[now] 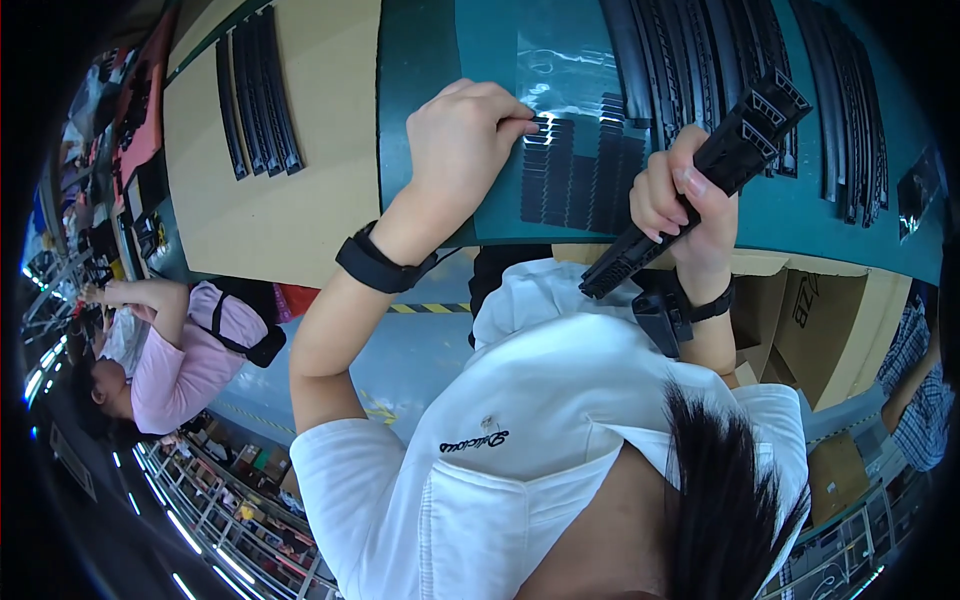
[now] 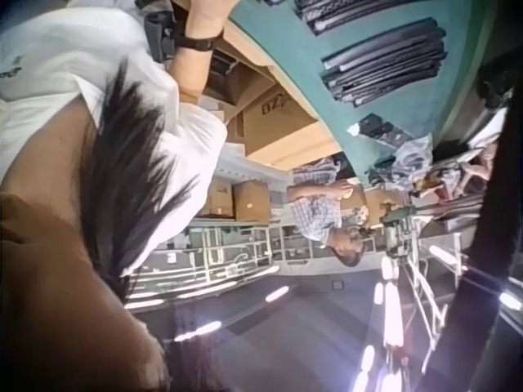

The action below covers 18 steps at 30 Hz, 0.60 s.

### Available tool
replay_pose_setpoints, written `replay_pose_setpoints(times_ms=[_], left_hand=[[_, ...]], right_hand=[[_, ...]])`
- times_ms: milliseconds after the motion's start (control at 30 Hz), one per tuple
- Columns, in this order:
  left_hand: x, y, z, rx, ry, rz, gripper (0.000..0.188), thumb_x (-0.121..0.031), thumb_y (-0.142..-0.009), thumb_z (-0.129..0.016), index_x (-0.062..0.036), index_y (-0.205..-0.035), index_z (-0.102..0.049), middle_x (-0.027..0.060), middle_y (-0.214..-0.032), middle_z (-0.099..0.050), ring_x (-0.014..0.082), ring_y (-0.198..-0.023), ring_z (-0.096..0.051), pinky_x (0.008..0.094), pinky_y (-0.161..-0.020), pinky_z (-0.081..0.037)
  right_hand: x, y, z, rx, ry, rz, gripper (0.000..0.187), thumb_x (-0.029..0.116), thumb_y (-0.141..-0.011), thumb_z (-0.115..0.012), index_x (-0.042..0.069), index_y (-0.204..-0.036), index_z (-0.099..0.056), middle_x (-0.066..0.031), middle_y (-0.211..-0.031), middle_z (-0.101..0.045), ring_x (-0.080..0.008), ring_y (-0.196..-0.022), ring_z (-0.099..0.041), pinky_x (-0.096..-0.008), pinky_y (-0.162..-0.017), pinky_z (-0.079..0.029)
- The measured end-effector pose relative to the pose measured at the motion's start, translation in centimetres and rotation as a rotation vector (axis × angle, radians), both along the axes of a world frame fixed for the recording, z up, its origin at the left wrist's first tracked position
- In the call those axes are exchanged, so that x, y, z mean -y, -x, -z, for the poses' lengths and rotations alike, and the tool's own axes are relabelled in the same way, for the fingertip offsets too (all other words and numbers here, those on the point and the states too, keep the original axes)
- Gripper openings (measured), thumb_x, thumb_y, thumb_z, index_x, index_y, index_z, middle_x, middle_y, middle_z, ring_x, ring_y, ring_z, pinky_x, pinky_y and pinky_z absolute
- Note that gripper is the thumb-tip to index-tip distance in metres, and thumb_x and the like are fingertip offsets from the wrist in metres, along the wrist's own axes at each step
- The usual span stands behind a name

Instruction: Assembling black plastic components and stacking them on a production workstation.

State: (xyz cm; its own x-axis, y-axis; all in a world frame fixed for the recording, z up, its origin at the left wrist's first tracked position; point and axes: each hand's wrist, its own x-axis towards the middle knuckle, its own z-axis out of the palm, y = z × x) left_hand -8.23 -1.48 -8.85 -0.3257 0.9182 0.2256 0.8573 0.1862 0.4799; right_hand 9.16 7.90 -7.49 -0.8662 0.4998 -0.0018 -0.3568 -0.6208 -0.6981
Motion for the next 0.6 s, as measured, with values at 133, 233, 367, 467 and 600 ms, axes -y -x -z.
replay_pose_setpoints(times_ms=[133, 233, 367, 467, 600], left_hand=[[-0.6, 0.2, -0.1, 0.054, 0.081, -0.034, 0.006, -0.013, -0.058, -0.065, -0.0094, -0.060, -0.060, 0.0012, -0.062, -0.056, 0.0178, -0.062, -0.052, 0.0275, -0.053, -0.042], [-0.7, 0.0, 0.0, 0.064, 0.093, -0.059, 0.005, -0.012, -0.058, -0.064, -0.0090, -0.059, -0.059, 0.0018, -0.061, -0.056, 0.0183, -0.063, -0.052, 0.0285, -0.054, -0.042], [-0.7, 0.0, 0.0, 0.091, 0.112, -0.081, 0.006, -0.010, -0.059, -0.064, -0.0080, -0.059, -0.059, 0.0029, -0.061, -0.055, 0.0191, -0.064, -0.052, 0.0291, -0.055, -0.042], [-0.7, 0.0, -0.3, 0.151, 0.155, -0.089, 0.006, -0.010, -0.060, -0.063, -0.0067, -0.060, -0.059, 0.0044, -0.063, -0.056, 0.0203, -0.064, -0.052, 0.0290, -0.056, -0.042], [-0.6, 0.4, -0.6, 0.289, 0.238, -0.093, 0.007, -0.010, -0.061, -0.064, -0.0045, -0.063, -0.060, 0.0064, -0.068, -0.058, 0.0195, -0.066, -0.053, 0.0275, -0.058, -0.042]], right_hand=[[0.0, 0.2, -0.3, 0.019, -0.010, 0.023, 0.016, 0.017, -0.078, -0.045, 0.008, -0.069, -0.035, 0.0002, -0.044, -0.029, -0.0075, -0.034, -0.026, -0.0210, -0.032, -0.025], [0.1, 0.2, -0.5, 0.031, 0.000, 0.027, 0.016, 0.017, -0.077, -0.045, 0.008, -0.069, -0.035, -0.0001, -0.044, -0.029, -0.0076, -0.034, -0.026, -0.0211, -0.033, -0.026], [0.6, 0.2, -0.8, 0.057, 0.010, 0.034, 0.017, 0.016, -0.077, -0.046, 0.007, -0.068, -0.034, -0.0007, -0.044, -0.030, -0.0078, -0.034, -0.027, -0.0211, -0.033, -0.026], [0.6, 0.1, -1.2, 0.086, -0.007, 0.027, 0.018, 0.016, -0.076, -0.047, 0.007, -0.067, -0.034, -0.0012, -0.044, -0.030, -0.0078, -0.035, -0.027, -0.0210, -0.033, -0.026], [0.5, 0.0, -1.5, 0.126, -0.045, 0.002, 0.019, 0.015, -0.075, -0.048, 0.005, -0.067, -0.034, -0.0017, -0.044, -0.030, -0.0077, -0.035, -0.028, -0.0208, -0.034, -0.026]])
